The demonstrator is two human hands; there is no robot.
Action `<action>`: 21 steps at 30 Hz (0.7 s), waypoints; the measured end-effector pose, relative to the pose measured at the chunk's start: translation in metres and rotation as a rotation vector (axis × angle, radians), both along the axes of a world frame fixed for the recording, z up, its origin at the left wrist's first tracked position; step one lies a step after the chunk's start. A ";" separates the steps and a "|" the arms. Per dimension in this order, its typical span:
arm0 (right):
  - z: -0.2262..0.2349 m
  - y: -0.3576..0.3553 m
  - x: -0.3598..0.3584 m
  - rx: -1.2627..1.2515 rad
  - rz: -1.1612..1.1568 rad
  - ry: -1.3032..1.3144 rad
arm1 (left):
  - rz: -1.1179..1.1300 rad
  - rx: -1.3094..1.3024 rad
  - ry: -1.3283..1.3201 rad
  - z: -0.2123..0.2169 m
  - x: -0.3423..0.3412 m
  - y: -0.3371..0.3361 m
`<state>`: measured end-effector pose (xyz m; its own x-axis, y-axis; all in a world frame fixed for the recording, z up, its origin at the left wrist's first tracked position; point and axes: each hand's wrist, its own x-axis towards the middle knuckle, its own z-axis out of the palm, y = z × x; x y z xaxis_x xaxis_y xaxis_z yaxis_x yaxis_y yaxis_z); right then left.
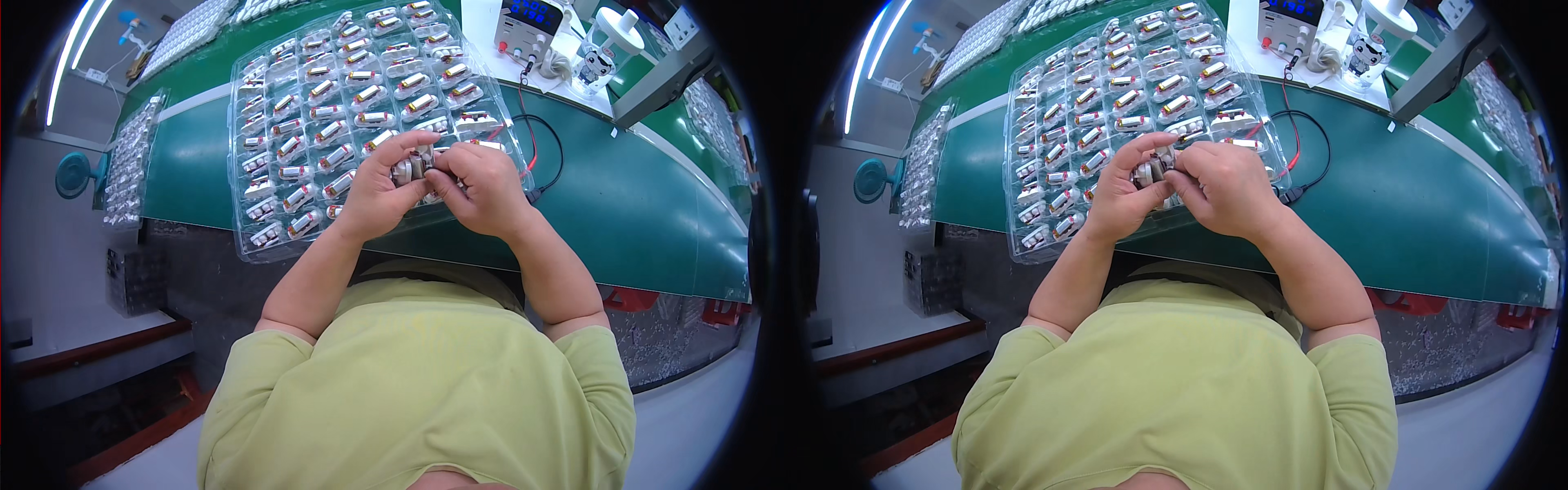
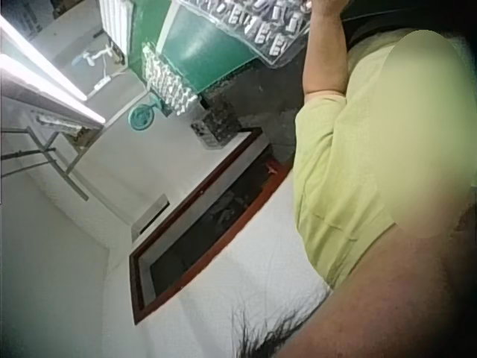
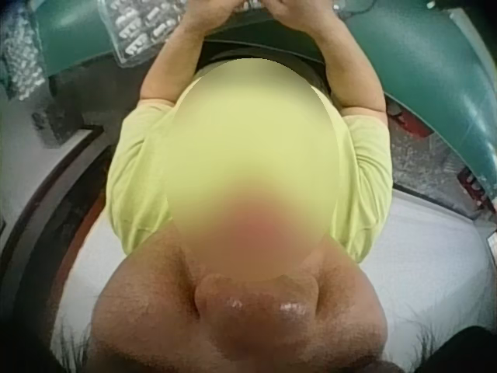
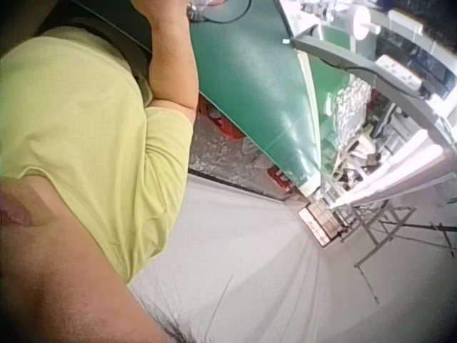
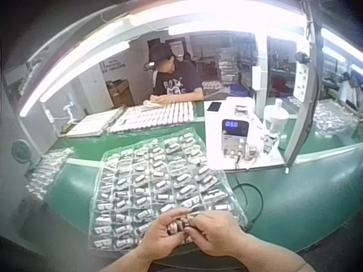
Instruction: Assembling small electronic components and housings at a factory workbench.
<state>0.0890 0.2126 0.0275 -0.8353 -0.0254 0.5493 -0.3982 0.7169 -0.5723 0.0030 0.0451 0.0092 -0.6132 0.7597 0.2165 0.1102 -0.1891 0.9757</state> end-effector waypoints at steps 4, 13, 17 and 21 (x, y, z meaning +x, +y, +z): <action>0.003 0.003 0.002 0.018 0.051 -0.001 | -0.042 -0.004 -0.114 0.004 0.005 -0.002; -0.002 0.003 -0.002 -0.047 0.010 -0.136 | 0.028 -0.015 0.028 0.001 0.003 0.001; 0.002 0.005 0.000 -0.024 -0.021 -0.149 | 0.055 -0.057 0.015 0.003 0.001 0.002; 0.008 0.004 0.001 -0.051 0.017 -0.213 | 0.062 -0.189 0.156 0.013 0.000 -0.003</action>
<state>0.0902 0.2170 0.0356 -0.9322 -0.0174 0.3615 -0.2764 0.6789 -0.6802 0.0027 0.0420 0.0217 -0.6299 0.7578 0.1700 0.2679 0.0065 0.9634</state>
